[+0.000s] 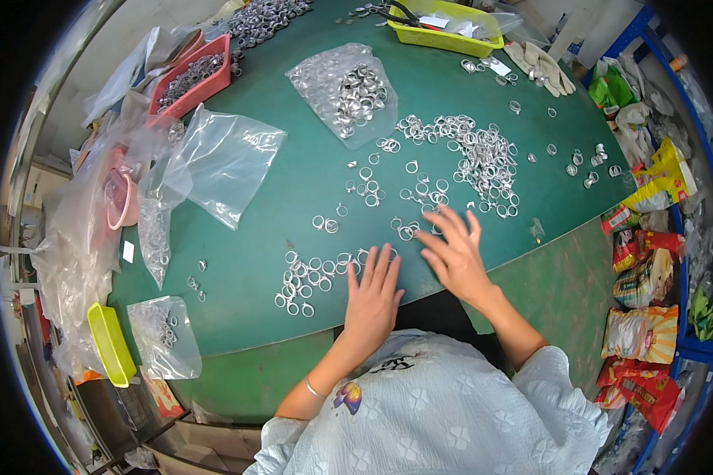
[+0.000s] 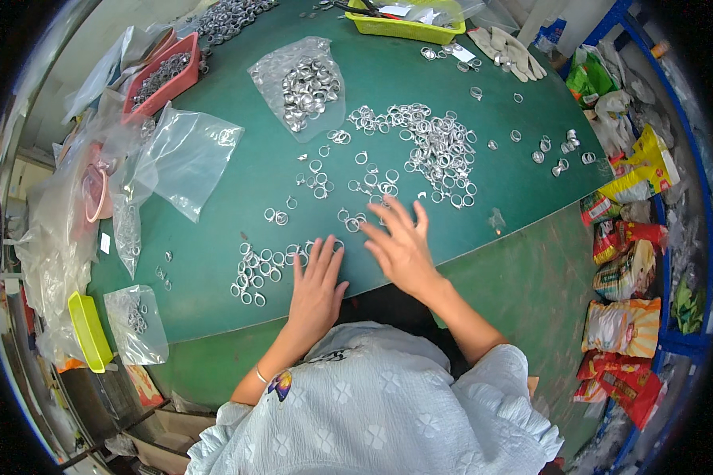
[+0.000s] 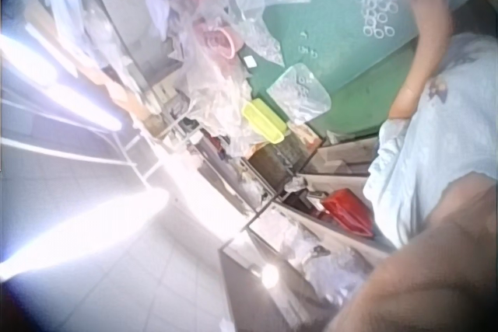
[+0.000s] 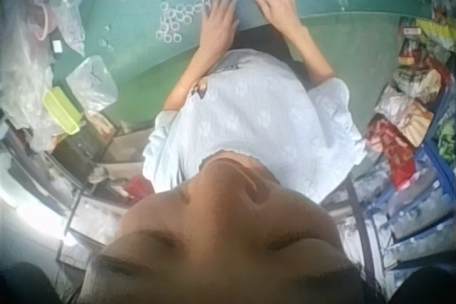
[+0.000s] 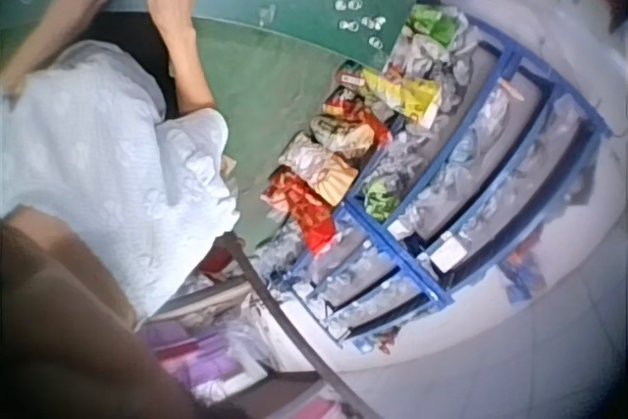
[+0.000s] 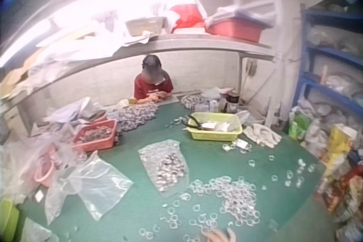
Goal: The person uses their hands to sort and gather small silver rings on a green workbench, occasionally placing them into a plastic bag or picking up a bag from a shelf.
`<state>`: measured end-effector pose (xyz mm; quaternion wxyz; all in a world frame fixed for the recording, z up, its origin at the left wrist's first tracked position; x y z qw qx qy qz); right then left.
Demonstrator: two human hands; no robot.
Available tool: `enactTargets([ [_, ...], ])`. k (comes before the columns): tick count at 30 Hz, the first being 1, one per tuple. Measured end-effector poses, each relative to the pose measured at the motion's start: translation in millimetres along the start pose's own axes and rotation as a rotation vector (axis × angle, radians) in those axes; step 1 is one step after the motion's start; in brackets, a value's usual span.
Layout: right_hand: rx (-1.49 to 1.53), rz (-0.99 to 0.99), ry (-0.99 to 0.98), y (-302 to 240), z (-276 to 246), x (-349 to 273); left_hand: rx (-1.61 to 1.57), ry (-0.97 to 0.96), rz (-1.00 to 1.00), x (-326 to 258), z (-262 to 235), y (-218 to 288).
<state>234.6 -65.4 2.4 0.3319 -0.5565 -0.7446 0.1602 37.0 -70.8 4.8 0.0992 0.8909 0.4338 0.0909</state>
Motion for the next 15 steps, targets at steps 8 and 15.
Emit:
enactTargets([
  [8,0.021,0.076,0.1,15.2,-2.1,-0.3,0.011,0.008,0.117,24.9,14.3,8.3],
  [15,0.032,0.055,0.062,9.9,7.2,8.1,-0.06,0.084,0.12,26.5,11.3,10.8],
])
Point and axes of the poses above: each hand's wrist, its own x-axis towards the middle knuckle, its own z-axis out of the palm, y = z × x, the point moved 1 cm from there along x, towards the middle knuckle, and after that the axes turned 11 degrees about x, right-handed, at the moved point
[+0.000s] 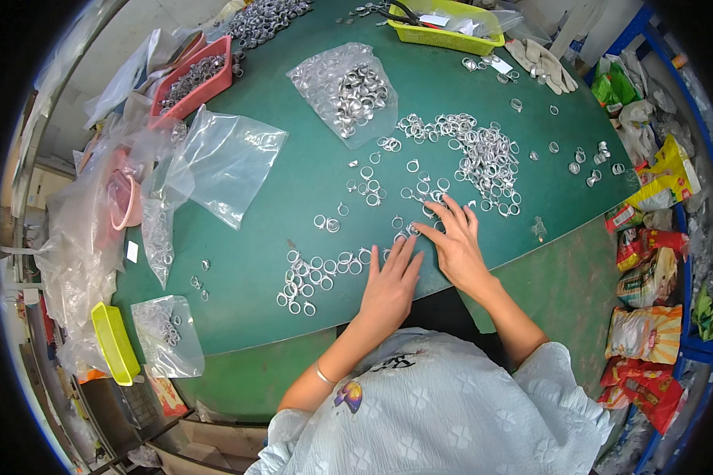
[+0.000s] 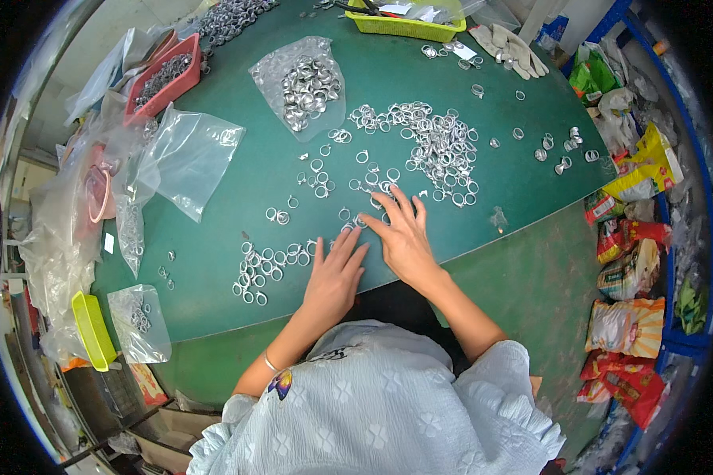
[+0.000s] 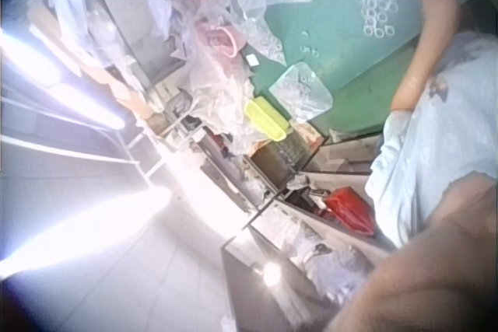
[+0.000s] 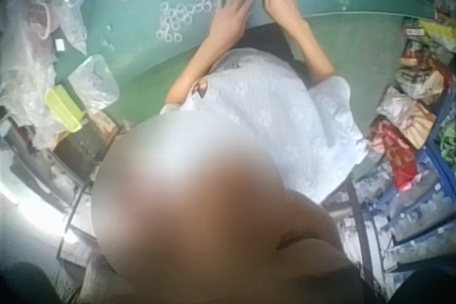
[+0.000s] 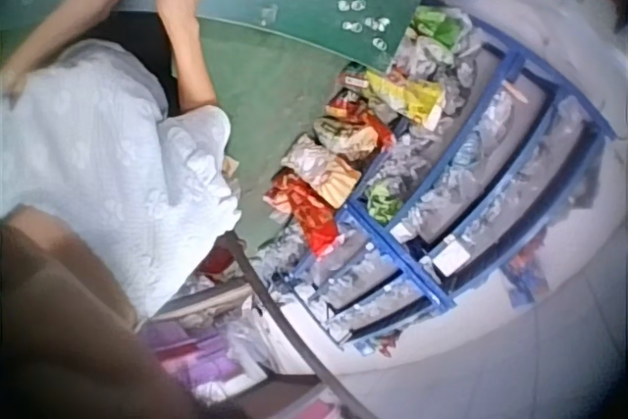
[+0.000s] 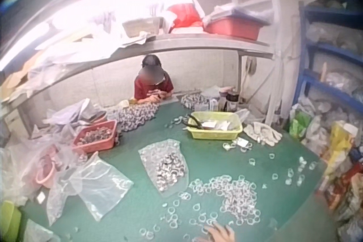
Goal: The person uses their hands to sort and gather small silver rings on a green workbench, occasionally placing them into a plastic bag or picking up a bag from a shelf.
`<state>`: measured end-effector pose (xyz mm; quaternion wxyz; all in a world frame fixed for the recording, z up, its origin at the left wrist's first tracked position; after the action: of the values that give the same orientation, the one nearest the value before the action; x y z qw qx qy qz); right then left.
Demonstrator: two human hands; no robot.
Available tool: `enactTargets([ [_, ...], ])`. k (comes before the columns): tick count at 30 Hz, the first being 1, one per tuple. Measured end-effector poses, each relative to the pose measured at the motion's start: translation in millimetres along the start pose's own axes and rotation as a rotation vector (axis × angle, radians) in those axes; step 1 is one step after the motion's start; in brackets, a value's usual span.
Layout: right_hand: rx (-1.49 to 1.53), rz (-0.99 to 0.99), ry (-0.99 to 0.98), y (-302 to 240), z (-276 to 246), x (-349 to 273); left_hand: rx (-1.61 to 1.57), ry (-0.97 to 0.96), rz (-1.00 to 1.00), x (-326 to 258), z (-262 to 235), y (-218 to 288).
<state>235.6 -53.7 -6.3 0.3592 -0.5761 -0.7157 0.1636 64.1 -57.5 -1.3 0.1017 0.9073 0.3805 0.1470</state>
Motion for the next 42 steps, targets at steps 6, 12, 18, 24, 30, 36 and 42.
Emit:
enactTargets([
  [6,0.06,0.029,0.027,12.7,-7.0,-2.8,0.05,-0.072,0.02,-6.0,1.0,-4.6],
  [12,0.019,0.032,0.007,9.1,-3.1,-3.4,0.009,-0.001,0.008,7.8,-0.1,1.2],
  [18,0.087,0.004,-0.077,-0.3,-2.2,-5.0,-0.057,-0.002,-0.008,4.7,2.4,-2.5],
  [24,0.15,0.031,0.004,-0.5,-6.5,-2.7,-0.22,0.071,-0.126,-5.0,-2.4,-10.9],
  [30,-0.057,-0.022,-0.015,-0.3,-6.5,-4.1,0.09,-0.029,-0.045,9.9,1.5,-11.1],
  [36,-0.038,-0.035,-0.023,5.2,-2.3,-7.8,0.085,-0.017,-0.069,1.9,0.2,-8.8],
  [42,-0.011,-0.028,-0.023,-2.5,-0.3,-4.4,0.094,0.2,-0.23,24.9,9.5,-10.4],
])
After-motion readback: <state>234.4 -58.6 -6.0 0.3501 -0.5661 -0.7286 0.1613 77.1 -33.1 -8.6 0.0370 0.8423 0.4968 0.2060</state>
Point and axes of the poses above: each hand's wrist, its own x-axis towards the middle knuckle, its own z-axis out of the palm, y = z × x, the point moved 1 cm from there along x, towards the middle knuckle, and after that the axes turned 11 degrees about x, right-handed, at the moved point
